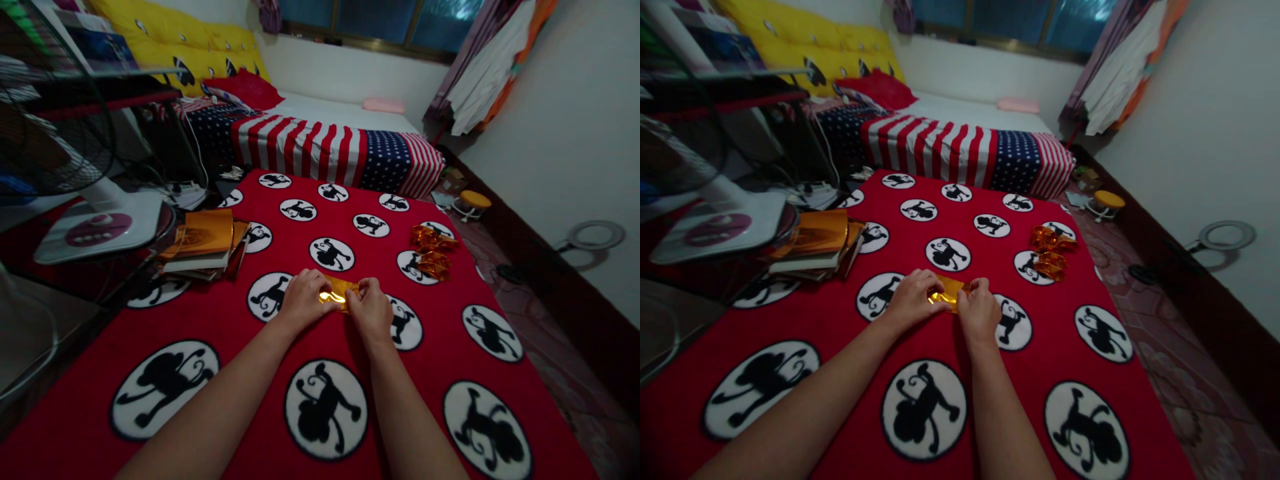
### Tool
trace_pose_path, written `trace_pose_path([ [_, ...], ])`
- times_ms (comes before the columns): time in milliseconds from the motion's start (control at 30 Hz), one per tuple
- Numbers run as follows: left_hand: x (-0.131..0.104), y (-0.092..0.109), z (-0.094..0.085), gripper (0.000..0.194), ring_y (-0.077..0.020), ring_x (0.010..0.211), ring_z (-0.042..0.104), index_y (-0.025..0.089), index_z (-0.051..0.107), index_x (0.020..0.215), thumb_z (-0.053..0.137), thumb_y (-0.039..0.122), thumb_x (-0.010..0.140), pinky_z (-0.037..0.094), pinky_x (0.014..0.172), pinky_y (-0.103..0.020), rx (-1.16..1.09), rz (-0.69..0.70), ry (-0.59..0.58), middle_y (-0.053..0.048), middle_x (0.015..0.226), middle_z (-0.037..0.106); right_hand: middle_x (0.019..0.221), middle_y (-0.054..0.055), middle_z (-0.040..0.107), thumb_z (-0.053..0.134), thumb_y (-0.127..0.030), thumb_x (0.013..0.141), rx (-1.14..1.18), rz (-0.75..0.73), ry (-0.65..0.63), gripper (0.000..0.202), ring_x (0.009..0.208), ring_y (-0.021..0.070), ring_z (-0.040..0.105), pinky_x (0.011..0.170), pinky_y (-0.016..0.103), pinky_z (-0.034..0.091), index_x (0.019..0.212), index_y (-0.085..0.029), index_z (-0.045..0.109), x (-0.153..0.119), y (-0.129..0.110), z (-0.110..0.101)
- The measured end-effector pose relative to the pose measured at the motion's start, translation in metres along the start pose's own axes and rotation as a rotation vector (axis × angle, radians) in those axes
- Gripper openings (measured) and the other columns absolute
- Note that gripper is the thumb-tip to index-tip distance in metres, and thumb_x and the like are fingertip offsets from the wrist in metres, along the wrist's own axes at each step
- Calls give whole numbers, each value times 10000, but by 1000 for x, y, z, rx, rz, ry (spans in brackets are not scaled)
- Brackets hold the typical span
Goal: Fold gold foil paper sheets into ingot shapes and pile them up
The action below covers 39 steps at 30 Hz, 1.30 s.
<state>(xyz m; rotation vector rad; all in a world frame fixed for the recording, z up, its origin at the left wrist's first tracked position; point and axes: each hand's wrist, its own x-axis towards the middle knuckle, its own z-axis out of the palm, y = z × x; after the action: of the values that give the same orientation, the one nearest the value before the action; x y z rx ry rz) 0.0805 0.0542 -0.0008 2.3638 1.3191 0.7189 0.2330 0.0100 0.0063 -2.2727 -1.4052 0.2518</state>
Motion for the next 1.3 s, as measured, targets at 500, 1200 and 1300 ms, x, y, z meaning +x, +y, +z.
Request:
trace_pose_path([
  [500, 6, -26, -3, 238, -185, 961, 550, 225, 726, 972, 645, 101, 785, 425, 888, -320, -195, 93, -150, -28, 1015, 665, 754, -2, 675, 618, -345, 810, 33, -18, -3, 241, 692, 179, 626, 567, 246, 297, 998, -210, 548, 0, 3, 1],
  [1200, 3, -30, -2, 252, -191, 925, 575, 192, 722, 952, 481, 177, 881, 462, 857, -332, -301, 65, -117, -59, 987, 669, 1575, 247, 59, 458, -647, 862, 259, -527, -95, 1019, 1470, 304, -8, 1151, 516, 202, 1504, 6, 14, -88, -58, 37],
  [1300, 3, -29, -4, 170, -198, 937, 564, 202, 743, 905, 592, 206, 825, 451, 864, -337, -253, 118, -135, -56, 1012, 661, 1562, 277, 67, 453, -713, 821, 181, -455, -131, 1085, 1465, 329, 2, 1154, 539, 179, 1493, 48, 69, -87, -50, 42],
])
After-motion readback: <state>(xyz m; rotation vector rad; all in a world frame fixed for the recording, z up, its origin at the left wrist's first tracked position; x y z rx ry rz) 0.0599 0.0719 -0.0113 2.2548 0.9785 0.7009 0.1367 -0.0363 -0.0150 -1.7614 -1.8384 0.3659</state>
